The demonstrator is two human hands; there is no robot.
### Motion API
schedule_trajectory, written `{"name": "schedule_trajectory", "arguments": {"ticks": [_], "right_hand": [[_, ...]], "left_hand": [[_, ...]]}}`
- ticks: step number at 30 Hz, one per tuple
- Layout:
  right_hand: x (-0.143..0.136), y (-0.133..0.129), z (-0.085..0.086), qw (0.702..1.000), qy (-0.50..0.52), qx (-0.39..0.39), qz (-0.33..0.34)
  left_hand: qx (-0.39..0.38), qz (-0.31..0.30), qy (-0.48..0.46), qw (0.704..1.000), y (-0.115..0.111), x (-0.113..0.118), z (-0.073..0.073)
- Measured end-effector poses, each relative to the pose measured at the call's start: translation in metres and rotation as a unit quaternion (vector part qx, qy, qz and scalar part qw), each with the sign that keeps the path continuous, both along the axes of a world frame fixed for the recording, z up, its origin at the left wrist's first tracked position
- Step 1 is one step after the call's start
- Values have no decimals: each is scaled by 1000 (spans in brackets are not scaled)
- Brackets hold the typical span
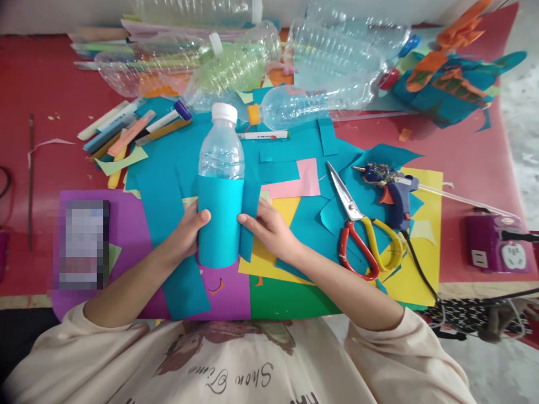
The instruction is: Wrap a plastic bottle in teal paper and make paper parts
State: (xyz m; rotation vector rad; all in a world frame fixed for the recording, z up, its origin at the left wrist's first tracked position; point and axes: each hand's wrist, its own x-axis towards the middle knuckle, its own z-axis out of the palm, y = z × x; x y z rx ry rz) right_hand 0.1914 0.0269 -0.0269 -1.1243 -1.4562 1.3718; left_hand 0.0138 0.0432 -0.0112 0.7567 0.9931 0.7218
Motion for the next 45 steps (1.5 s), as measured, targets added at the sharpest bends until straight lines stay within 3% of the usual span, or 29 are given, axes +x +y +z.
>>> {"name": "schedule_trajectory", "arguments": {"ticks": [4, 15, 22, 25, 28, 30, 31, 34, 36, 39, 45], "right_hand": [[1, 2, 0, 1000, -1, -15, -17], [2, 6, 1, 995, -15, -55, -79], [2, 6, 4, 989, 43, -67, -121], [7, 5, 18, 985, 22, -1, -170], [27, -1, 42, 978, -89, 63, -175], [53, -9, 56, 945, -226, 75, -224], [70, -14, 60, 915, -296, 59, -268], [123, -26, 58, 790, -463, -33, -400], [153, -30, 48, 723, -520, -124, -437], [174, -30, 34, 721, -518, -218, -405], [177, -21, 28, 721, -514, -187, -427]], "left_hand": [[-17, 16, -34, 999, 3, 1, -3], [21, 25, 5, 999, 7, -1, 4], [53, 44, 31, 997, 12, -4, 1], [49, 67, 29, 996, 14, -3, 2], [35, 80, 31, 996, 15, -3, 2], [31, 80, 32, 996, 15, -3, 2], [32, 78, 32, 996, 15, -3, 2], [41, 71, 28, 996, 14, -3, 0], [49, 66, 24, 996, 13, -3, -2], [59, 60, 17, 996, 13, -3, -4], [83, 34, 22, 996, 15, -5, -7]]}}
